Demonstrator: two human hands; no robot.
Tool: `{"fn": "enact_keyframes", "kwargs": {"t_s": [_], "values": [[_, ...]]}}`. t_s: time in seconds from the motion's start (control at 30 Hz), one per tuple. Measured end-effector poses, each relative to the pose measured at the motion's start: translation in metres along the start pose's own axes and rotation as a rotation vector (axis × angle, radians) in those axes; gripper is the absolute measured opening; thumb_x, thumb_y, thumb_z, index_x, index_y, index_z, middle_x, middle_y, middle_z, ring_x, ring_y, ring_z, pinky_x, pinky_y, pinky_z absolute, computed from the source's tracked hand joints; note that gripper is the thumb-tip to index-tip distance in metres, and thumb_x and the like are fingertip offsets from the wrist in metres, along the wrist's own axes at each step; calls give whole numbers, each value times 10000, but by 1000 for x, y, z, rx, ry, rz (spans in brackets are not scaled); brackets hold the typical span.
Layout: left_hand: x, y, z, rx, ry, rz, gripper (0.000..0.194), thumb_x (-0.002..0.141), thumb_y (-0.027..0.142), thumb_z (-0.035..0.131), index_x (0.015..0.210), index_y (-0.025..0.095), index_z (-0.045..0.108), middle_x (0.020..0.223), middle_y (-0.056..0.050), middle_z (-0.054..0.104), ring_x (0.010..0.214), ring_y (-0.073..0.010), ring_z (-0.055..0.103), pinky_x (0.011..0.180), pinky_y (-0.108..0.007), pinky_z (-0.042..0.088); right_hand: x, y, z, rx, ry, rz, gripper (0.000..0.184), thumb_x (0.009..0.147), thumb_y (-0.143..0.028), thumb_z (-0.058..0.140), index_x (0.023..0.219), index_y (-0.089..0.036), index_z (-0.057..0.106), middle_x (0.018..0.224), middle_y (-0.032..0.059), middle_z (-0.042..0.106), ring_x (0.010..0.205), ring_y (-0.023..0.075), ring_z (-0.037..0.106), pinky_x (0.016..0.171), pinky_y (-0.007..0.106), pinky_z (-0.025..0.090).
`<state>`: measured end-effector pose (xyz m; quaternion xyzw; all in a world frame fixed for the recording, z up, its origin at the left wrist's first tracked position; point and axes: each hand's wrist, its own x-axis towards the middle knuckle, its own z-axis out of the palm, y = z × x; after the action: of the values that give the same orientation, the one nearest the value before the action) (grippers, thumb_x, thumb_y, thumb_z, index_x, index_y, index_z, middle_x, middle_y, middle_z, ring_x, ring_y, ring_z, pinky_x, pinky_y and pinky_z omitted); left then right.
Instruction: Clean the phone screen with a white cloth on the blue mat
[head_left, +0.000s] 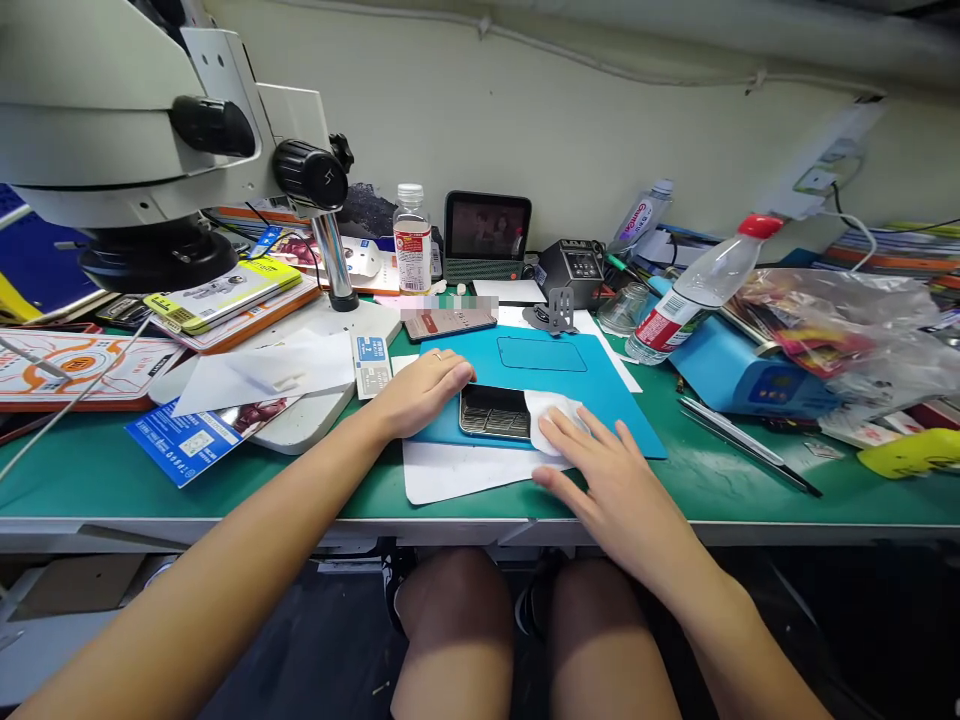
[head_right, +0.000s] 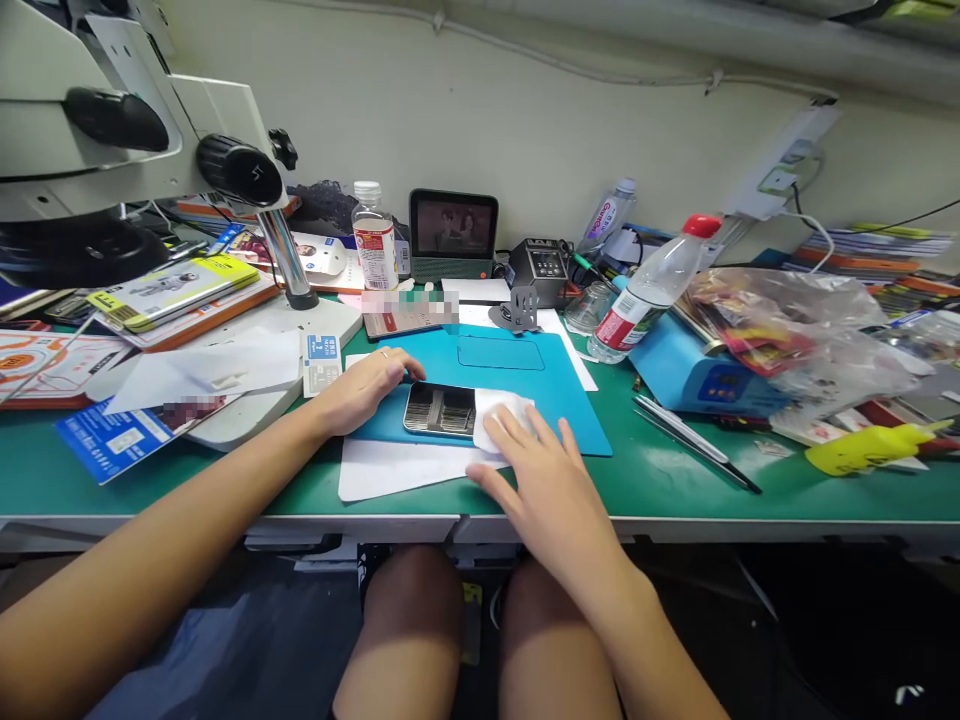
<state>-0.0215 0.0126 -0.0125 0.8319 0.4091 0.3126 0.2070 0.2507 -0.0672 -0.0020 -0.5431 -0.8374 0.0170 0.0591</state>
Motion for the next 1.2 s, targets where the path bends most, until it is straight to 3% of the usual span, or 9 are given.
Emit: {"fn": "enact_keyframes", "kwargs": {"t_s": [0.13, 0.37, 0.57, 0.7, 0.8, 0.87, 1.03, 1.2], "values": [[1, -2, 0, -11, -2, -6, 683, 1029, 575, 101, 1001, 198, 670, 1044, -85, 676, 989, -250, 583, 942, -452, 437, -20, 4, 4, 0, -1, 15, 637, 982, -649, 345, 1495, -293, 470, 1579, 49, 427, 1487, 377, 304, 1139, 727, 257], [0, 0, 0, 5, 1, -12, 752, 994, 656, 56, 993, 204, 657, 1037, -79, 674, 973, -248, 583, 935, -446, 446, 18, 6, 0, 70, -14, 40, 591, 994, -593, 390, 1497, -293, 468, 1595, 50, 402, 1484, 386, 305, 1156, 715, 226], [0, 2, 0, -39, 0, -26, 702, 994, 662, 98, 1072, 200, 621, 1048, -85, 669, 1011, -264, 562, 949, -462, 432, -18, 5, 7, 6, 100, 4, 650, 981, -643, 363, 1487, -253, 483, 1547, 99, 472, 1461, 374, 360, 1132, 713, 282], [-2, 3, 2, -97, 32, -117, 632, 957, 683, 347, 1338, 191, 457, 1144, -107, 640, 1044, -266, 571, 938, -448, 455, 2, 7, 9, 24, 83, 36, 652, 1001, -627, 312, 1469, -215, 500, 1547, 100, 475, 1467, 366, 349, 1149, 698, 259], [-4, 5, 2, -87, 35, -138, 881, 804, 675, 650, 1464, 212, 297, 1205, -116, 611, 1023, -262, 586, 916, -431, 481, 16, 2, 11, 17, 104, 53, 679, 1002, -623, 310, 1471, -166, 493, 1548, 134, 467, 1459, 369, 360, 1148, 675, 286], [-4, 7, 2, -58, 5, -99, 997, 721, 650, 751, 1484, 221, 274, 1215, -117, 607, 1058, -278, 584, 932, -440, 482, 9, -3, 12, 3, 123, 55, 692, 1002, -625, 304, 1479, -157, 484, 1551, 141, 461, 1458, 367, 363, 1145, 666, 303], [-1, 10, 2, 45, -83, -10, 1016, 674, 651, 790, 1470, 202, 345, 1197, -126, 625, 1109, -323, 554, 964, -487, 460, -20, -4, 13, -24, 117, 60, 710, 1000, -637, 281, 1495, -163, 465, 1566, 123, 441, 1469, 365, 344, 1150, 665, 297], [-3, 8, 3, 20, -73, -20, 1063, 695, 666, 764, 1528, 227, 270, 1234, -121, 610, 1087, -298, 563, 957, -456, 460, 9, -4, 7, -16, 89, 53, 757, 980, -671, 315, 1486, -129, 466, 1557, 160, 446, 1474, 372, 333, 1156, 671, 270]]}}
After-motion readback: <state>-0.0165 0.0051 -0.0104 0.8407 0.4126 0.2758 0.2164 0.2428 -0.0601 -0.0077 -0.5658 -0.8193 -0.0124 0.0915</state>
